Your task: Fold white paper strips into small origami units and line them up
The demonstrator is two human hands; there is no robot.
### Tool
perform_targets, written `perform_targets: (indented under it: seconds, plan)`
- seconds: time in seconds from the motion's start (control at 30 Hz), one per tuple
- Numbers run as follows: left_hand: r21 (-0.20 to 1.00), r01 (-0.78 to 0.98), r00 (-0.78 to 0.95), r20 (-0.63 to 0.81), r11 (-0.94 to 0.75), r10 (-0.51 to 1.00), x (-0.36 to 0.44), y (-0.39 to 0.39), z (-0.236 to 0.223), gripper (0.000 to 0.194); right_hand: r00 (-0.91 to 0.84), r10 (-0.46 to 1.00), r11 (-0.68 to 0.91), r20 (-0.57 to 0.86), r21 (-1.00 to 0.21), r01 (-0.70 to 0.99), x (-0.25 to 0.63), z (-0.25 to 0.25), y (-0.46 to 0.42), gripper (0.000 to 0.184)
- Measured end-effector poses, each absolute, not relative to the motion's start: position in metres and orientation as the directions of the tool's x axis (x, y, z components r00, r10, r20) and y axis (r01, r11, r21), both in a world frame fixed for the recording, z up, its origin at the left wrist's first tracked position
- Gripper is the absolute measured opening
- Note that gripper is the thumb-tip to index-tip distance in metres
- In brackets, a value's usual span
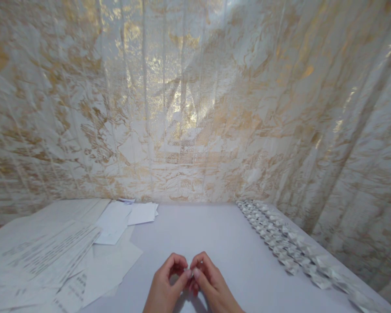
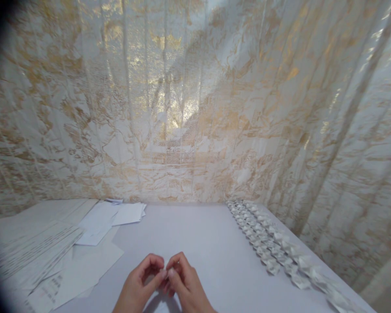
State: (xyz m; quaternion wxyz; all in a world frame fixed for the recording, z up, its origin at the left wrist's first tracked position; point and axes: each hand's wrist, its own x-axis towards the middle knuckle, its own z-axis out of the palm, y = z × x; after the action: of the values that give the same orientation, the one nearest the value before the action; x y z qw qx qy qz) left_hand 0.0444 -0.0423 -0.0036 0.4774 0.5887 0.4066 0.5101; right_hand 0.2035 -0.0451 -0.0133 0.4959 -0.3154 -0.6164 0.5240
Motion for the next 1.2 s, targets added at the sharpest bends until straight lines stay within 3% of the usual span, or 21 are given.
perform_targets:
  seconds: [0.2,0.4,0.57,0.73,1.0,1.07,1.17,1.2]
  plan:
    - [0.966,0.036,0.100,0.252,-0.256,0.963,0.048,-0.044,-0.002,0.013,-0.319,0.923,0.223,0.217,-0.975,-0.017,0.203,-0.009,-0.046,0.051]
    - [0.971,0.040,0.197,0.222,-0.234,0.955,0.049,-0.043,-0.004,0.020,-0.236,0.942,0.260,0.237,-0.963,0.074,0.209,-0.001,-0.044,0.050]
    - [0.945,0.209,0.284,0.189,-0.253,0.940,0.047,-0.045,0.002,0.030,-0.164,0.947,0.285,0.277,-0.958,0.030,0.210,0.003,-0.045,0.044]
    - [0.933,0.256,0.273,0.181,-0.253,0.945,0.048,-0.049,0.010,0.023,-0.161,0.958,0.240,0.235,-0.971,0.014,0.208,0.002,-0.046,0.045]
    - [0.917,0.228,0.277,0.262,-0.329,0.924,0.048,-0.055,0.017,0.020,-0.191,0.965,0.177,0.179,-0.984,-0.027,0.212,0.006,-0.043,0.055]
    - [0.920,0.227,0.266,0.256,-0.319,0.929,0.049,-0.055,0.014,0.020,-0.192,0.971,0.132,0.141,-0.989,-0.064,0.213,0.004,-0.039,0.056]
    - [0.943,0.174,0.246,0.238,-0.285,0.939,0.051,-0.054,0.012,0.005,-0.193,0.977,0.058,0.087,-0.986,-0.153,0.213,-0.002,-0.034,0.054]
    - [0.949,0.147,0.255,0.237,-0.279,0.938,0.051,-0.054,0.012,0.011,-0.195,0.978,0.043,0.081,-0.981,-0.188,0.212,-0.004,-0.033,0.054]
